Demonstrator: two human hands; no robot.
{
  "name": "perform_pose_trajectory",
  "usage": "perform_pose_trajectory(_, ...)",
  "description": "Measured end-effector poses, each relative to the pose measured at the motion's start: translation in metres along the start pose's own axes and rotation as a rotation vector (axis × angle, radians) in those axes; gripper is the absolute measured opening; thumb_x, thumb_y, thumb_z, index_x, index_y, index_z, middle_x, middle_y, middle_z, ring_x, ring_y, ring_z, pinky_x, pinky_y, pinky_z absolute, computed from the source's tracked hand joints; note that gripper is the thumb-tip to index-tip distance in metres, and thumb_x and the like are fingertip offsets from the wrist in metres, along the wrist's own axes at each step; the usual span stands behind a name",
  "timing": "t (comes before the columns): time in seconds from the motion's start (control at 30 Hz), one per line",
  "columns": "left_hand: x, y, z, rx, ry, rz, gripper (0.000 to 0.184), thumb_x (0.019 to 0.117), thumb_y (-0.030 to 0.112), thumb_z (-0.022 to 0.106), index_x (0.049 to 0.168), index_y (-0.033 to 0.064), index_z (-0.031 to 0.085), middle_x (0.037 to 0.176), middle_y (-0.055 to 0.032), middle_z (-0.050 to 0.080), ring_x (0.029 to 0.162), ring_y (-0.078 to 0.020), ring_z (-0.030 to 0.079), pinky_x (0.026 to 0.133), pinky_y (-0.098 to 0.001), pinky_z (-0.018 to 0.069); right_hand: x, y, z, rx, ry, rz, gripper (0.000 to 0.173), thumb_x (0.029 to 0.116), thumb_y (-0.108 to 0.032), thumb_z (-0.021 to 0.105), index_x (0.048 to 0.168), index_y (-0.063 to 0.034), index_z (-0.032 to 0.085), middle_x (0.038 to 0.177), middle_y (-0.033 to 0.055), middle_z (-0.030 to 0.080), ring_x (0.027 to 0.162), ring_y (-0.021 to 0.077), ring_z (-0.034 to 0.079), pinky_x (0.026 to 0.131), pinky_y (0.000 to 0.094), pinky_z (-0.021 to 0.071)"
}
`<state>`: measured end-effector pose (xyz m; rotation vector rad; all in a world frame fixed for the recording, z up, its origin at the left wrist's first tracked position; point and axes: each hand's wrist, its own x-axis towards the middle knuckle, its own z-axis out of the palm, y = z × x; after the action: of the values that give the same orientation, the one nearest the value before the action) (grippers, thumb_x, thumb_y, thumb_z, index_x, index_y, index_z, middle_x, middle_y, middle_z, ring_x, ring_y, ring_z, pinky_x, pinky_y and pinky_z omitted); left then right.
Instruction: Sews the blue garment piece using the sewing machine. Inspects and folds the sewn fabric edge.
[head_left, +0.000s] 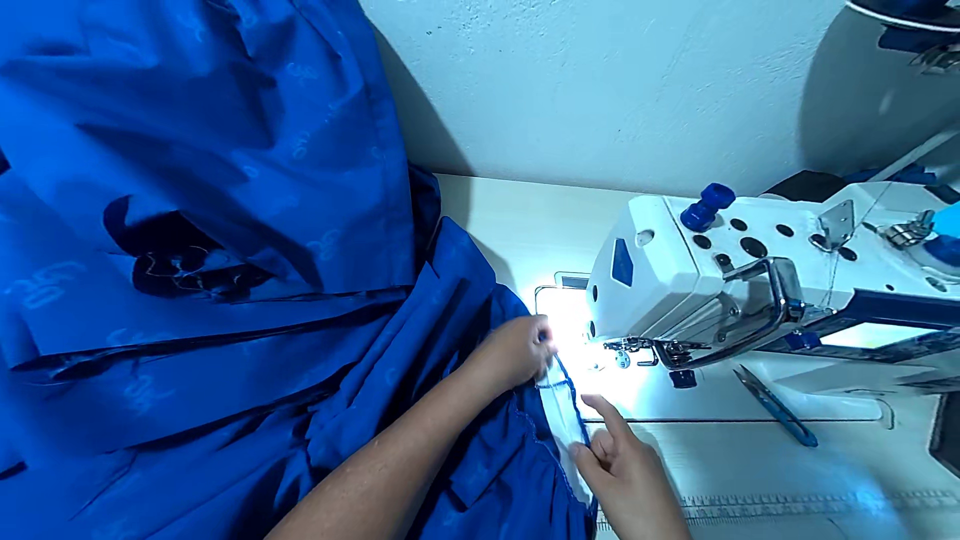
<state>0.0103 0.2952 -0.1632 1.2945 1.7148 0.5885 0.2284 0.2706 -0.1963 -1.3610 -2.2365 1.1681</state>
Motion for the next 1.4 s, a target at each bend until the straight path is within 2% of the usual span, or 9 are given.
perform_pose_trajectory(0.1, 0.004, -0.005, -0.003, 0.021, 0.114, -0.011, 0.021, 0.1081, 0.021, 0.053, 0.111, 0.0017, 0.060, 0.079, -0.0082, 0.066, 0.072, -0.0189, 0.064, 0.074, -0.0395, 0.0537, -0.015, 0.006, -0.006, 0.008, -0.004, 0.007, 0.056, 0.0925, -0.012, 0.064, 0.144, 0.0048, 0.053, 0.058, -0.0021, 0.051, 0.049, 0.0117, 0.047, 0.049, 0.0320, 0.0431)
perform_pose_trajectory(0.37, -0.005, 0.010, 0.000, 0.165, -0.253, -0.081, 0.035, 0.1018, 0.035, 0.064, 0.121, 0.0063, 0.061, 0.070, -0.0014, 0.062, 0.053, -0.0065, 0.054, 0.058, -0.0239, 0.0494, 0.003, 0.001, 0.002, -0.087, 0.049, 0.001, 0.055, 0.0933, -0.030, 0.068, 0.140, -0.0034, 0.060, 0.077, 0.0019, 0.066, 0.063, 0.0164, 0.061, 0.061, 0.0385, 0.0529)
perform_pose_trajectory(0.5, -0.005, 0.009, 0.003, 0.134, -0.232, -0.019, 0.023, 0.1053, 0.026, 0.059, 0.110, 0.0039, 0.065, 0.068, -0.0006, 0.061, 0.058, -0.0073, 0.054, 0.063, -0.0264, 0.0479, 0.008, 0.000, 0.007, -0.012, 0.083, 0.007, 0.064, 0.0916, -0.043, 0.068, 0.141, -0.0019, 0.059, 0.087, 0.0016, 0.070, 0.071, 0.0138, 0.064, 0.067, 0.0364, 0.0550)
perform_pose_trajectory(0.67, -0.003, -0.003, -0.001, -0.148, -0.081, 0.149, 0.017, 0.1050, 0.017, 0.058, 0.101, 0.0014, 0.062, 0.066, -0.0015, 0.060, 0.056, -0.0064, 0.053, 0.058, -0.0236, 0.0450, 0.006, -0.007, -0.005, 0.245, -0.096, 0.166, 0.052, 0.0925, -0.013, 0.067, 0.142, -0.0003, 0.057, 0.099, 0.0066, 0.077, 0.084, 0.0090, 0.073, 0.080, 0.0281, 0.0600)
perform_pose_trajectory(0.83, 0.002, -0.006, -0.004, -0.084, 0.073, 0.091, 0.017, 0.1045, 0.022, 0.060, 0.098, 0.0061, 0.060, 0.073, 0.0004, 0.068, 0.066, -0.0083, 0.062, 0.068, -0.0287, 0.0504, -0.021, 0.002, -0.004, 0.340, 0.015, 0.060, 0.045, 0.0871, 0.004, 0.063, 0.132, 0.0072, 0.063, 0.093, 0.0076, 0.078, 0.074, 0.0031, 0.071, 0.071, 0.0220, 0.0600)
perform_pose_trajectory(1.03, 0.003, -0.003, -0.001, 0.208, 0.101, 0.092, 0.036, 0.0961, 0.039, 0.071, 0.089, 0.0057, 0.062, 0.075, -0.0056, 0.058, 0.072, -0.0198, 0.057, 0.070, -0.0413, 0.0480, -0.022, -0.011, 0.008, -0.226, 0.115, -0.186, 0.056, 0.0748, 0.007, 0.066, 0.130, -0.0014, 0.070, 0.089, 0.0132, 0.078, 0.077, 0.0288, 0.075, 0.072, 0.0480, 0.0604)
perform_pose_trajectory(1.17, -0.004, -0.002, -0.004, 0.264, 0.081, 0.074, 0.021, 0.0958, 0.022, 0.074, 0.099, 0.0056, 0.061, 0.082, -0.0091, 0.060, 0.075, -0.0221, 0.058, 0.069, -0.0412, 0.0493, -0.017, -0.010, 0.025, -0.385, 0.170, -0.320, 0.064, 0.0648, 0.011, 0.070, 0.125, -0.0080, 0.075, 0.087, 0.0114, 0.069, 0.083, 0.0296, 0.070, 0.071, 0.0454, 0.0595)
perform_pose_trajectory(1.3, -0.004, -0.007, -0.001, 0.223, 0.128, 0.052, 0.015, 0.0980, 0.015, 0.070, 0.105, 0.0055, 0.061, 0.088, -0.0108, 0.064, 0.078, -0.0232, 0.061, 0.072, -0.0424, 0.0516, -0.016, -0.007, 0.032, -0.395, 0.161, -0.377, 0.075, 0.0544, 0.015, 0.075, 0.126, -0.0074, 0.073, 0.123, 0.0125, 0.068, 0.108, 0.0360, 0.066, 0.080, 0.0512, 0.0576)
perform_pose_trajectory(1.4, -0.003, -0.014, 0.010, 0.194, 0.295, 0.119, 0.007, 0.0976, 0.011, 0.069, 0.097, 0.0054, 0.065, 0.086, -0.0085, 0.066, 0.078, -0.0210, 0.063, 0.072, -0.0407, 0.0524, -0.018, -0.002, 0.037, -0.486, 0.112, -0.444, 0.079, 0.0596, 0.014, 0.072, 0.136, -0.0031, 0.064, 0.150, 0.0062, 0.057, 0.136, 0.0330, 0.056, 0.101, 0.0506, 0.0517)
